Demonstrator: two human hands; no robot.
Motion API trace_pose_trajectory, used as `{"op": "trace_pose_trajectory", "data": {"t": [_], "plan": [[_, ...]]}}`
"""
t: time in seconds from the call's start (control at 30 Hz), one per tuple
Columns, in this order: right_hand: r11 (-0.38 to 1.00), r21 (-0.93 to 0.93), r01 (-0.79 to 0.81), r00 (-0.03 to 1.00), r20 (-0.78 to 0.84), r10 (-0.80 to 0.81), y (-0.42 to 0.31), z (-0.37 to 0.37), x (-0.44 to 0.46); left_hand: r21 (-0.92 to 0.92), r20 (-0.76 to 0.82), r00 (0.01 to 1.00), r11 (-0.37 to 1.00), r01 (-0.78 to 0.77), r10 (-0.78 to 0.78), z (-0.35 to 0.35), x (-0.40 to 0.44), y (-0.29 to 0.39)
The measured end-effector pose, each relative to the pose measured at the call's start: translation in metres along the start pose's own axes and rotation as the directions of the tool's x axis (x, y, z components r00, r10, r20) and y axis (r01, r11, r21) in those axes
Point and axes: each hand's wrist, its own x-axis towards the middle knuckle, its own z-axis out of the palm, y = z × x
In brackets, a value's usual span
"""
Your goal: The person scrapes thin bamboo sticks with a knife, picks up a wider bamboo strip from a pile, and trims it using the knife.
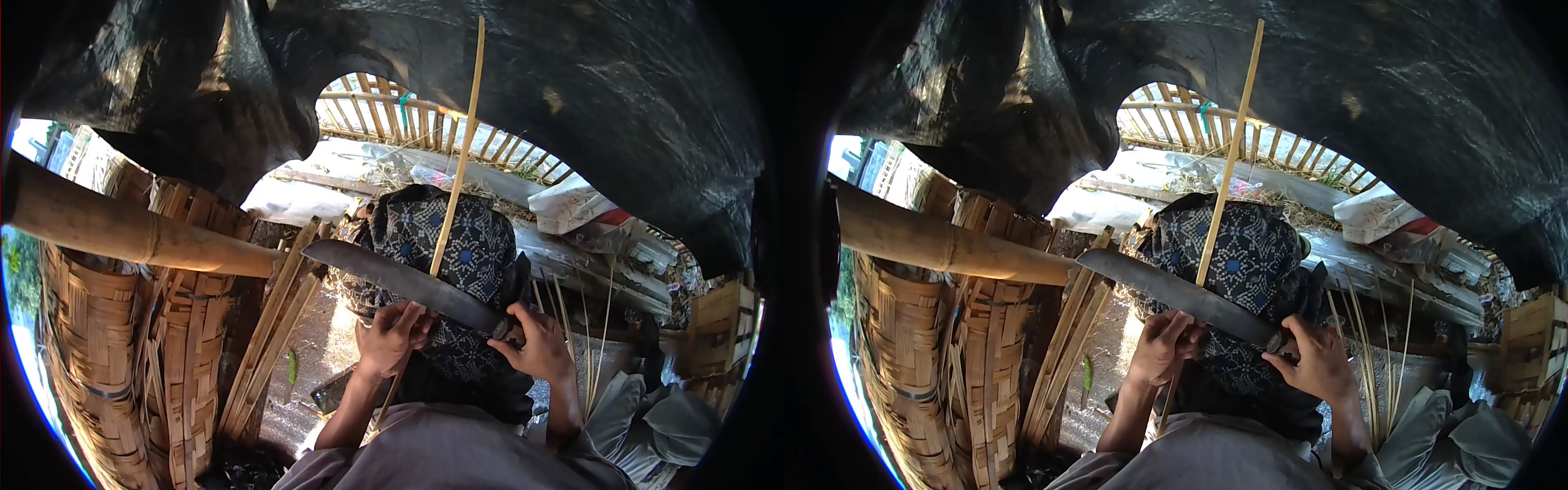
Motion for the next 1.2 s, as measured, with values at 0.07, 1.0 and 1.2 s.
{"op": "trace_pose_trajectory", "data": {"t": [0.07, 1.0, 1.2], "plan": [[0.994, -0.051, -0.095, 0.995, -0.014, 0.094, -0.007, -0.001, -0.003, -0.009, 0.017, 1.0, 1.0, 0.017, -0.016, -0.001, -0.001, 0.0], [0.889, 0.457, -0.039, 0.949, -0.262, 0.176, 0.008, 0.018, -0.012, 0.371, 0.328, 0.938, 0.928, -0.022, -0.109, -0.023, -0.033, 0.001], [0.449, 0.879, -0.161, 0.967, 0.049, 0.25, -0.008, 0.024, -0.013, 0.316, 0.276, 0.961, 0.943, -0.106, 0.016, 0.019, 0.008, 0.026]]}}
